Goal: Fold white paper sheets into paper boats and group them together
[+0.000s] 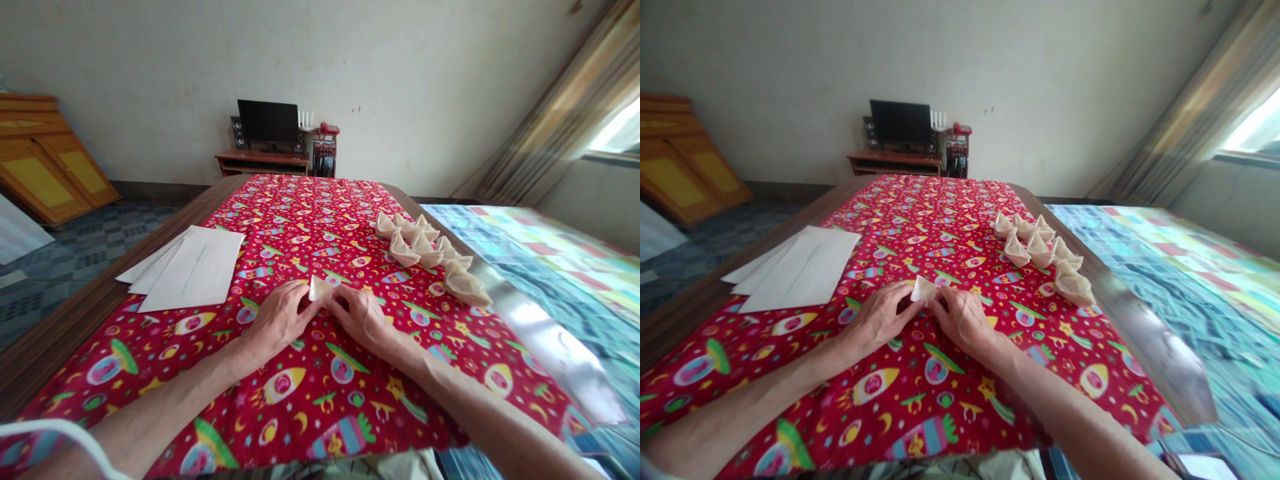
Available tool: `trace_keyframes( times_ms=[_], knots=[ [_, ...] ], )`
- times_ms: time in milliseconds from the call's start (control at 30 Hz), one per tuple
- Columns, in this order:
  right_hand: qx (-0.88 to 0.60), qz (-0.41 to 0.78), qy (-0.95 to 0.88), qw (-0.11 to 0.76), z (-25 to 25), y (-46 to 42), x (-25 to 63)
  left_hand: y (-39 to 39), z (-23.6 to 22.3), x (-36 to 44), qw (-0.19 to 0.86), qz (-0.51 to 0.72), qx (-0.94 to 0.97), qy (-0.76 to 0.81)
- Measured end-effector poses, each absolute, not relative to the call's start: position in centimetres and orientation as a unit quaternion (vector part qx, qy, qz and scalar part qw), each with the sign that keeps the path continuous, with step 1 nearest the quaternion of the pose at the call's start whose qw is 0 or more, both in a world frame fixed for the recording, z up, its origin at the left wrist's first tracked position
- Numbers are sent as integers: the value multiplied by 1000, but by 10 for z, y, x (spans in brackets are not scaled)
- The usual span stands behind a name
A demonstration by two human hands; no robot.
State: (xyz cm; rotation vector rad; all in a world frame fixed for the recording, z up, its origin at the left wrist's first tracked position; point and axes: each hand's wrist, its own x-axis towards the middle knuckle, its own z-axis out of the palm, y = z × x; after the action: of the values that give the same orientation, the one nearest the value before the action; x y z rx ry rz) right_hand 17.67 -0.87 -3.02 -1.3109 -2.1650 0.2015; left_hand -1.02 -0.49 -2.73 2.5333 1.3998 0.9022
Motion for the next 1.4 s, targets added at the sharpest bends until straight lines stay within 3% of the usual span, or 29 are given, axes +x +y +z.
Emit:
trace_keyframes(
  times_ms=[233,433,533,833,1167,1400],
  knots=[
    [-418,158,-855,265,-19,-13,179,3,-17,-19,13,311,819,483],
    [-451,123,-786,405,-9,-10,182,-3,9,-25,-142,192,867,437],
    [-411,91,-819,390,-8,-10,181,-9,14,-18,-156,178,878,415],
    [-414,80,-864,276,-20,-8,184,-5,-11,-19,-62,201,889,406],
    [-458,79,-849,251,-24,-6,183,8,-25,-21,125,306,827,454],
    [-497,45,-841,210,-21,-4,178,6,-30,-21,69,273,837,470]
  ],
)
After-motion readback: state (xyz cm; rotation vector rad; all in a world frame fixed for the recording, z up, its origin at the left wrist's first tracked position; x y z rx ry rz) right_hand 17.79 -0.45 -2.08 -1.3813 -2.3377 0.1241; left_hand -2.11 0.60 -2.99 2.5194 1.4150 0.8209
